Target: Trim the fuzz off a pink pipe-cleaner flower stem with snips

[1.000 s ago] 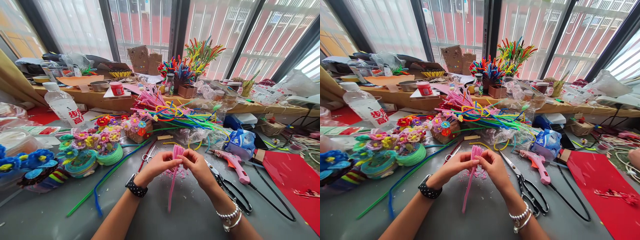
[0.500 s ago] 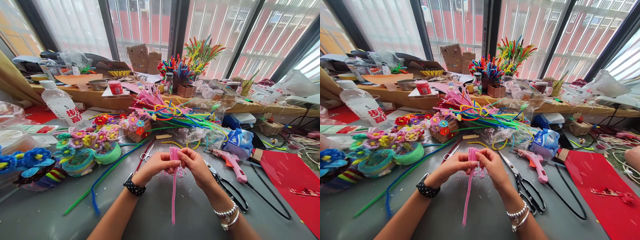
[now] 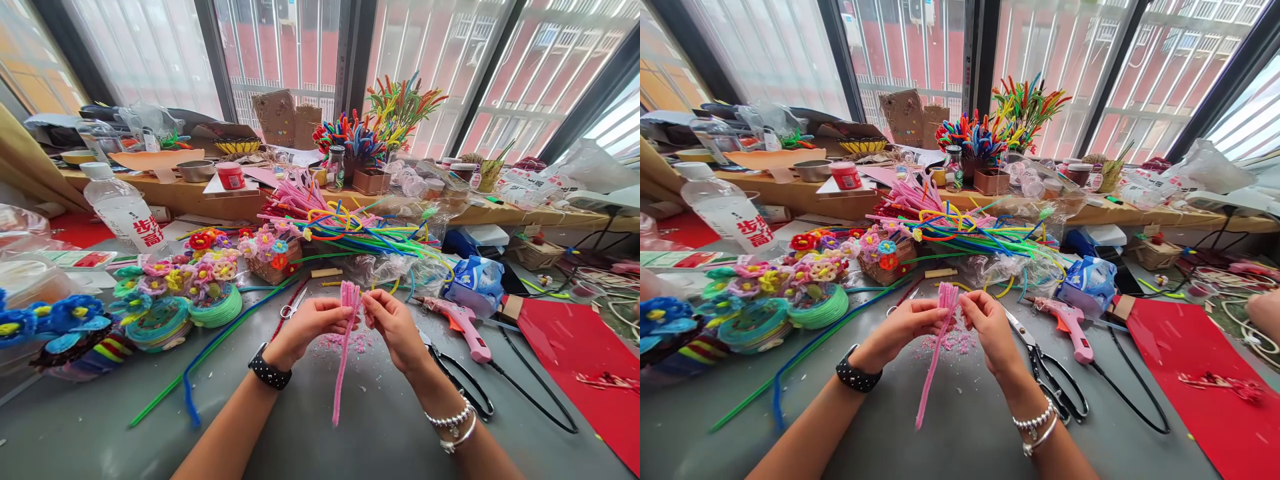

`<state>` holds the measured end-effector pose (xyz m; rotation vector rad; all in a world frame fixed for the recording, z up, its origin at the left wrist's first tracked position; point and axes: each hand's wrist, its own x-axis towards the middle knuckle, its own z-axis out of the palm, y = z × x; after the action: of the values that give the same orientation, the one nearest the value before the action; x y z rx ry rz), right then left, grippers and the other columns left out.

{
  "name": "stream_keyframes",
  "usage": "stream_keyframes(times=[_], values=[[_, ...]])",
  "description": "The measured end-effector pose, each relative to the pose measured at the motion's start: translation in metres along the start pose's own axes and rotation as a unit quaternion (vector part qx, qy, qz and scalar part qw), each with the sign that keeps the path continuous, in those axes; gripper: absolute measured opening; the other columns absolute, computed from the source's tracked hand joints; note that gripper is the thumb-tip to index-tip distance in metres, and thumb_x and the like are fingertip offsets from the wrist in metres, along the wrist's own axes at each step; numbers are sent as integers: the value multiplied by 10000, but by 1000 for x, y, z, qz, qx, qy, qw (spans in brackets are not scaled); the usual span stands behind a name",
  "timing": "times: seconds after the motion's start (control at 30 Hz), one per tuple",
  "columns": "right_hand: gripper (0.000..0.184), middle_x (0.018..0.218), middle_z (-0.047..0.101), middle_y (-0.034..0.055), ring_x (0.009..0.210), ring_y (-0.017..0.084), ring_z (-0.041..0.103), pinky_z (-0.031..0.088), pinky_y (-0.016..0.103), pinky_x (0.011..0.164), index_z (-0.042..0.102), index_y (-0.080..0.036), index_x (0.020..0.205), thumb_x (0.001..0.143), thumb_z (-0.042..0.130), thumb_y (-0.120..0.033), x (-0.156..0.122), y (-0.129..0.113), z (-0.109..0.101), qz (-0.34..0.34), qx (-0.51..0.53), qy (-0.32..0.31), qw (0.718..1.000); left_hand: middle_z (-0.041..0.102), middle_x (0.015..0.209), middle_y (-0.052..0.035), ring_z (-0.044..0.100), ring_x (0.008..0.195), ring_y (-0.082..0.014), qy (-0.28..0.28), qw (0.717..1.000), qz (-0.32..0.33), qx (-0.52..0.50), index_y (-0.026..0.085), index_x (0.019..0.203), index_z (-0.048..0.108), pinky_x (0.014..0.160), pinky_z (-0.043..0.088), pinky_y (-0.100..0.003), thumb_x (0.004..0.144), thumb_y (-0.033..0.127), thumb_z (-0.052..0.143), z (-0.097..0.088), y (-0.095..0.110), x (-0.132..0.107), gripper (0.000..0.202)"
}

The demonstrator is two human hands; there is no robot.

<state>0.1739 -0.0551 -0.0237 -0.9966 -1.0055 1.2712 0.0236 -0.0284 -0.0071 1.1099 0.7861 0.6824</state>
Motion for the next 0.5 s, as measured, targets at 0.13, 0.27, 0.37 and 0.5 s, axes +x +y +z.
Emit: stream_keyframes(times=[0.13,0.27,0.37,0.5], values=[[190,519,427,-65,491,74,356,283,213,504,515,-171,664,708,598,-336,0,0,-1,-16,-11,24,1000,650,689,-50,578,640,-121,53,998,36,-18,107,707,649,653,452,-231,645,301,650,1,1,0,203],[197,503,422,-66,483,76,348,278,209,491,483,-176,605,687,611,-301,-4,4,8,-12,11,34,999,650,719,-39,583,678,-129,129,986,93,-42,117,733,648,691,454,-246,644,295,653,2,0,2,199],[205,475,404,-71,454,73,332,263,204,465,451,-183,592,690,594,-293,-9,11,20,21,82,23,996,633,702,-23,565,669,-121,173,972,152,-43,120,721,644,688,447,-242,640,283,656,2,-1,3,182],[168,504,426,-63,463,70,350,279,199,471,484,-176,622,685,593,-289,-9,12,21,52,101,10,993,599,686,-13,535,656,-112,162,974,154,-22,119,711,628,661,429,-231,651,281,641,-1,2,1,173]])
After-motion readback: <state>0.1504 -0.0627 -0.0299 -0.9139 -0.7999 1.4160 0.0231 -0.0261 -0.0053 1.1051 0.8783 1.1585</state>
